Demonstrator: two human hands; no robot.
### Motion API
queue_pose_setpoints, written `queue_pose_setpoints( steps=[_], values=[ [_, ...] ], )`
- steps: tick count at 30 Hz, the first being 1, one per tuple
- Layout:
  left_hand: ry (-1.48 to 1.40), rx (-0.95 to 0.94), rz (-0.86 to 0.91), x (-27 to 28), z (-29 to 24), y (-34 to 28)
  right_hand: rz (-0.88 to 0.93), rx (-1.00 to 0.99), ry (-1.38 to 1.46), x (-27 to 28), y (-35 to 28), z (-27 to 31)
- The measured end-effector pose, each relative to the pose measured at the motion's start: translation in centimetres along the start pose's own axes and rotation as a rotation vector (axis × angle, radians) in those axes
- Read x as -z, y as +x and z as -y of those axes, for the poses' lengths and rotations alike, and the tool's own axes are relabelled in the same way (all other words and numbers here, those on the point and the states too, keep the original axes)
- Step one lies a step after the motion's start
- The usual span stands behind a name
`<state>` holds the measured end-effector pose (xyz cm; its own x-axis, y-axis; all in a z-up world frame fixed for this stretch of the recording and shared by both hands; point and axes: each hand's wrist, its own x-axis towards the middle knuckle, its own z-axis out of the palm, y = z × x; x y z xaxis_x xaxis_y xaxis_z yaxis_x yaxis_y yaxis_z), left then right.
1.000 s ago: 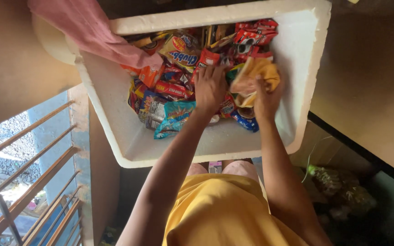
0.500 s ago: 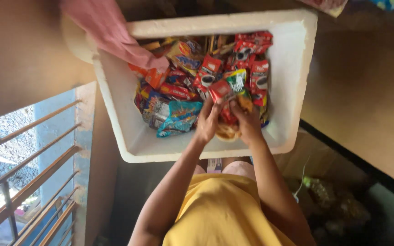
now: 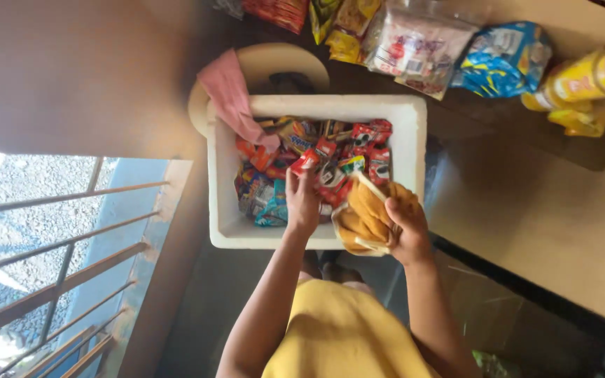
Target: Wiping down grocery store shelves and cleaning individual product packages with a cloth.
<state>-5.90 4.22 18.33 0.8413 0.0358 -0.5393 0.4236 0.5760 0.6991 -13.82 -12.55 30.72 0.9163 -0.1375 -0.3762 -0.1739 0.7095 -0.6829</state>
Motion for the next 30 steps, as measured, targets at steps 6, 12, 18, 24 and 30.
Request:
queue_pose_setpoints(
  steps=[6, 12, 18, 24, 30],
  values=[
    [-0.112, 0.028, 0.437, -5.7, 0.6, -7.4, 0.186, 0.160, -0.156, 0.2, -5.6, 3.0],
    [0.069, -0.085, 0.332, -9.6, -4.7, -13.8, 0.283, 0.421, -0.179, -0.6, -12.6, 6.5],
    [-0.027, -0.286, 0.854, -11.5, -7.5, -19.2, 0.115, 0.831, -0.851, -6.5, -14.5, 8.7],
    [-0.312, 0.130, 0.967, -17.2, -13.2, -22.0, 0.089, 1.445, -1.234, -12.6, -14.1, 15.4],
    [0.027, -0.558, 1.019, -22.4, -22.9, -27.2, 0.178, 1.521, -0.919, -19.0, -14.6, 22.2]
  ],
)
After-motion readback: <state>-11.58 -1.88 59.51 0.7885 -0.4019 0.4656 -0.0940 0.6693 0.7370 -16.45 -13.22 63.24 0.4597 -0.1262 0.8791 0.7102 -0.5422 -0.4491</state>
